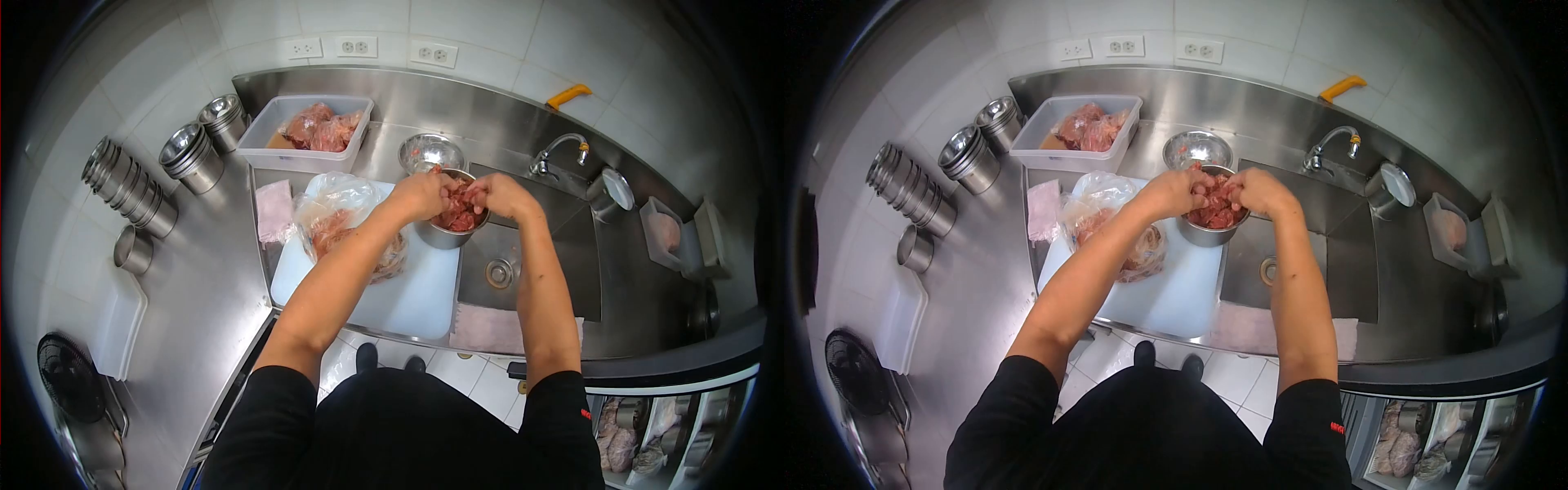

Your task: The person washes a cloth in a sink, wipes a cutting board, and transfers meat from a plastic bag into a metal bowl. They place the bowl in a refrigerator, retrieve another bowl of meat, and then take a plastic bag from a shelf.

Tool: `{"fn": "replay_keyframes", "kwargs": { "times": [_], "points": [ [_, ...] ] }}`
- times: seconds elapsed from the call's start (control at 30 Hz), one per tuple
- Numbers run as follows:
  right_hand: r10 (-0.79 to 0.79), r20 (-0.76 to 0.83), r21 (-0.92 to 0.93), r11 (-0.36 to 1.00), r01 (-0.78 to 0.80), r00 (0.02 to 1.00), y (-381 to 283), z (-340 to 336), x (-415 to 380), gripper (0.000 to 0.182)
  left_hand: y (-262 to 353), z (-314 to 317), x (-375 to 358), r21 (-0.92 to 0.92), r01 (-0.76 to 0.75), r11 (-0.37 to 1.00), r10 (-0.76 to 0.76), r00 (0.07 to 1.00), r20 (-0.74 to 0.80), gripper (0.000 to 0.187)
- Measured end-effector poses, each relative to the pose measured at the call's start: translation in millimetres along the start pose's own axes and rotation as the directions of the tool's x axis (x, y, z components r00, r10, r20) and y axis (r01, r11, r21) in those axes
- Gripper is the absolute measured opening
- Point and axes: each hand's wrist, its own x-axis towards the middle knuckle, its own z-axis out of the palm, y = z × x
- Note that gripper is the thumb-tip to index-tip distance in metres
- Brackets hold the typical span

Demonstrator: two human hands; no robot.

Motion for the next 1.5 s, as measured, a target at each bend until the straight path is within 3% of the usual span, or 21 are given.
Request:
{"fn": "replay_keyframes", "kwargs": {
  "times": [0.07,0.1,0.17,0.27,0.37,0.47,0.57,0.63,0.67,0.73,0.77,0.87,0.97,1.07,1.17,1.27,1.37,1.5],
  "points": [
    [-0.037,0.005,0.200,0.979,0.035,0.999,-1.7,-7.0,1.4,0.021,-13.9,12.7,9.5,-0.314,-0.076,0.946,0.077,0.997,-0.011,0.039],
    [-0.055,0.002,0.295,0.954,0.052,0.998,-3.2,-10.5,-0.5,0.021,-4.1,10.4,6.8,-0.496,-0.018,0.868,0.024,1.000,0.007,0.041],
    [-0.025,-0.039,0.384,0.922,0.039,0.999,-9.9,-10.3,-3.5,0.019,24.2,-1.3,-2.2,-0.790,0.091,0.606,-0.063,0.996,0.066,0.047],
    [0.001,-0.110,0.385,0.922,0.042,0.994,-18.2,-3.4,-7.7,0.016,16.6,-3.3,6.4,-0.816,0.129,0.564,-0.150,0.987,0.053,0.038],
    [0.016,-0.129,0.240,0.971,0.016,0.991,-18.9,0.5,-7.0,0.016,17.8,-14.0,9.4,-0.693,0.205,0.691,-0.185,0.977,0.105,0.028],
    [-0.023,-0.122,0.105,0.994,0.036,0.992,-7.4,-0.6,1.8,0.021,7.8,-11.8,11.1,-0.498,0.143,0.856,-0.177,0.984,-0.022,0.025],
    [0.009,-0.184,0.024,1.000,-0.004,0.983,-5.0,-7.0,3.9,0.024,-6.4,-14.0,5.8,-0.065,0.086,0.994,-0.088,0.996,-0.027,0.026],
    [0.075,-0.222,0.011,0.997,-0.075,0.972,-0.9,-4.3,10.7,0.027,1.5,-13.9,-5.4,0.200,0.068,0.977,-0.047,0.993,-0.108,0.029],
    [0.046,-0.217,-0.114,0.991,-0.072,0.975,1.1,1.2,13.0,0.029,5.7,-12.8,-11.6,0.330,0.064,0.942,-0.018,0.990,-0.142,0.030],
    [-0.011,-0.201,-0.356,0.932,-0.063,0.979,-8.0,17.7,14.4,0.033,7.8,-2.4,-15.8,0.406,0.088,0.909,-0.033,0.989,-0.142,0.031],
    [0.022,-0.198,-0.375,0.922,-0.097,0.980,-13.1,25.5,15.2,0.034,7.7,3.6,-17.8,0.441,0.102,0.892,-0.042,0.989,-0.144,0.032],
    [0.049,-0.194,-0.453,0.882,-0.133,0.980,-13.6,40.9,24.9,0.037,-2.6,14.7,-21.2,0.504,0.047,0.862,0.038,0.987,-0.157,0.030],
    [0.085,0.016,-0.360,0.930,-0.073,0.996,-12.6,27.2,26.2,0.042,-3.0,9.3,-31.0,0.466,-0.029,0.884,0.097,0.988,-0.121,0.024],
    [0.046,0.067,-0.215,0.976,-0.030,0.997,-12.1,13.5,33.0,0.044,-13.3,18.3,-32.1,0.469,-0.058,0.881,0.101,0.993,-0.067,0.017],
    [-0.024,-0.117,-0.036,0.999,0.020,0.993,-5.9,33.3,44.9,0.044,-25.8,33.8,-33.1,0.566,-0.250,0.786,0.322,0.946,-0.030,0.013],
    [0.068,-0.112,-0.274,0.957,-0.096,0.991,-11.4,52.8,55.0,0.053,-27.6,33.5,-36.1,0.449,-0.252,0.857,0.337,0.934,-0.118,0.012],
    [0.107,0.019,-0.308,0.947,-0.096,0.994,-23.2,45.5,52.8,0.058,-17.3,25.9,-46.8,0.353,-0.246,0.903,0.323,0.929,-0.179,0.013],
    [0.060,-0.085,-0.254,0.964,-0.080,0.995,-33.1,34.4,33.5,0.049,-11.8,19.7,-47.4,-0.001,-0.121,0.993,0.112,0.920,-0.375,0.029]
  ]
}}
